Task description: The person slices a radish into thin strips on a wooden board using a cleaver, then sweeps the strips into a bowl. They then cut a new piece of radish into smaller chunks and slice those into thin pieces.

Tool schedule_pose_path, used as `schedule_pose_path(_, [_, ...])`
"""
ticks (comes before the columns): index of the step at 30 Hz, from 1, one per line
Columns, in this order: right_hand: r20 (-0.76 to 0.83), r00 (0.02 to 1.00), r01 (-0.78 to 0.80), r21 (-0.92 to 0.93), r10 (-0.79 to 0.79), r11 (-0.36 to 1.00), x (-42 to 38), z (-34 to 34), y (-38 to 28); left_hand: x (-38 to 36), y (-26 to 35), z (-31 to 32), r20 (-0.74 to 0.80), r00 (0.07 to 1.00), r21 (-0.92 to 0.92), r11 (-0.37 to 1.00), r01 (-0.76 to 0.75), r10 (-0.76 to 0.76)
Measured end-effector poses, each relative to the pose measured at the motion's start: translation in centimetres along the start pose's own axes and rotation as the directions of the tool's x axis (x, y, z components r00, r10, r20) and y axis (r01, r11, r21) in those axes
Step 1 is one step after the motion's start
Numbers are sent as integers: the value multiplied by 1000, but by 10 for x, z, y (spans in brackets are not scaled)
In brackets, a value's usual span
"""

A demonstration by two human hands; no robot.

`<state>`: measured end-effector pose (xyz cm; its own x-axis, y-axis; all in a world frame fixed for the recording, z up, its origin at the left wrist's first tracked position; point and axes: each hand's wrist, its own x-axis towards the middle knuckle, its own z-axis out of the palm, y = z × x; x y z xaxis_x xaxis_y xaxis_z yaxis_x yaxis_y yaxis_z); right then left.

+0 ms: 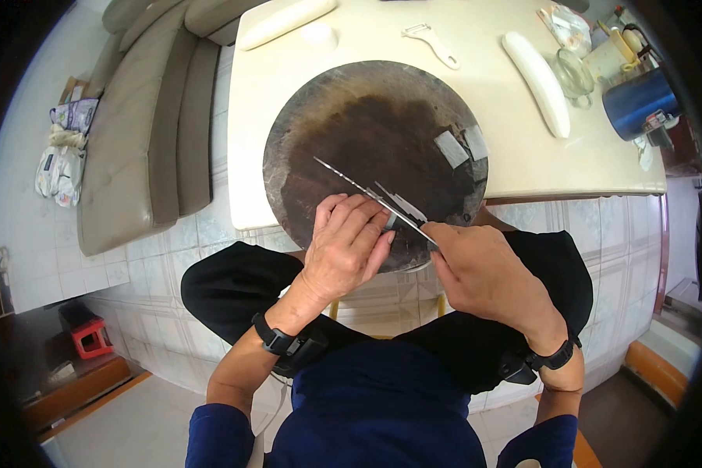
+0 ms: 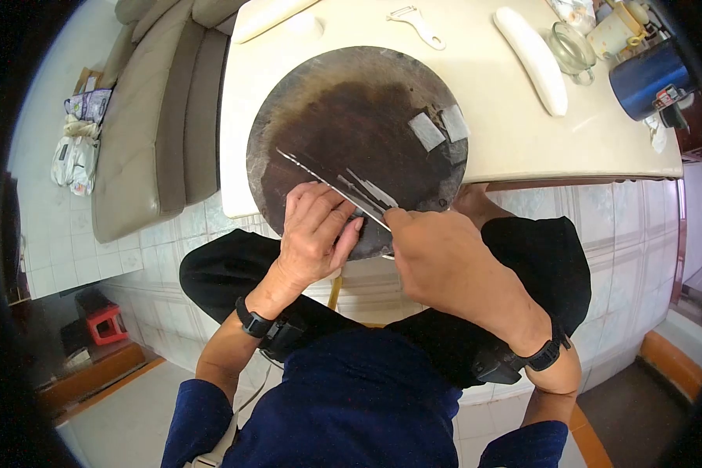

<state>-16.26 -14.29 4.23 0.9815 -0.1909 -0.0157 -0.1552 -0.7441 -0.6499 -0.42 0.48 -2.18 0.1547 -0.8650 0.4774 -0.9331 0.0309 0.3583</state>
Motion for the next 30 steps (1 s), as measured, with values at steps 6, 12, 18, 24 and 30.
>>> schedule_pose_path(6, [-22, 1000, 3, -61, -4, 998, 13, 10, 1, 3, -2, 3, -29, 999, -9, 999, -36, 36])
schedule_pose_path(12, [-179, 984, 15, 0, -15, 1000, 2, 12, 9, 0, 2, -4, -62, 998, 11, 1000, -12, 12])
schedule_pose_path(18, [-142, 990, -6, -19, 3, 1000, -4, 3, 4, -5, 4, -7, -41, 999, -1, 1000, -16, 16])
schedule_pose_path(24, [-153, 986, 65, -20, -68, 998, -8, 1, 2, -8, 2, 2, -42, 999, 4, 1000, -21, 21])
schedule_pose_path(30, [-115, 989, 81, -68, -88, 994, -9, 1, 0, -9, 2, 3, -48, 999, 4, 1000, -5, 5])
